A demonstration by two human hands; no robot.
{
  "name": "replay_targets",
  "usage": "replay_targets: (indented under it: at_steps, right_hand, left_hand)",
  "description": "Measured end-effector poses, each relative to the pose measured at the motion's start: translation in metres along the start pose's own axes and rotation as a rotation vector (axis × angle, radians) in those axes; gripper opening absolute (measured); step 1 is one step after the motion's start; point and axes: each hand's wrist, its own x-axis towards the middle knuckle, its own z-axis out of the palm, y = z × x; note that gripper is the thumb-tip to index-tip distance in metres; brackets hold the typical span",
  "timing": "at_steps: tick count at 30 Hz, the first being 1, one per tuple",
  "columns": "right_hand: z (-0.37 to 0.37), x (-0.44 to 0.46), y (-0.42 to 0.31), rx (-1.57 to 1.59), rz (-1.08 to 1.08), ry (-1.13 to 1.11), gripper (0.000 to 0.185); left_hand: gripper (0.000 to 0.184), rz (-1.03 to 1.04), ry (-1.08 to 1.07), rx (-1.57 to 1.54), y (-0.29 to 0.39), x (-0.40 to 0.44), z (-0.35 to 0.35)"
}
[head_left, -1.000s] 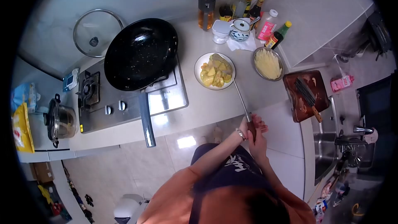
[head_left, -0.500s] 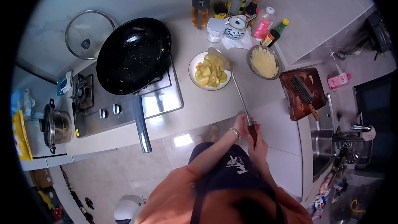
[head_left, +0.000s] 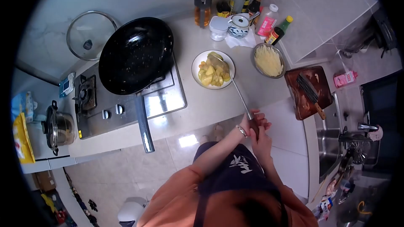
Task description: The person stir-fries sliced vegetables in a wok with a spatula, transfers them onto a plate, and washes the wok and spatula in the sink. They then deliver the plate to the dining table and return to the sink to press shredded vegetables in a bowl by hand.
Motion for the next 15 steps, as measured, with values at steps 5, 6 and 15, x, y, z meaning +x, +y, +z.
replay_targets:
  at_steps: [5, 6, 15]
  right_hand:
    - [-0.017, 0.004, -0.015, 0.138, 0.052, -0.046, 0.027]
    - [-0.014, 0.004, -0.016, 0.139, 0.051, -0.046, 0.027]
    - [-0.015, 0.005, -0.014, 0.244, 0.074, 0.003, 0.022]
  left_hand:
    - [0.035, 0.161, 0.430, 0.124, 0.004, -0.011, 0.009]
    - [0.035, 0.206, 0.504, 0.115, 0.003, -0.012, 0.012]
    - [0.029, 0.238, 0.538, 0.475, -0.006, -0.051, 0.004]
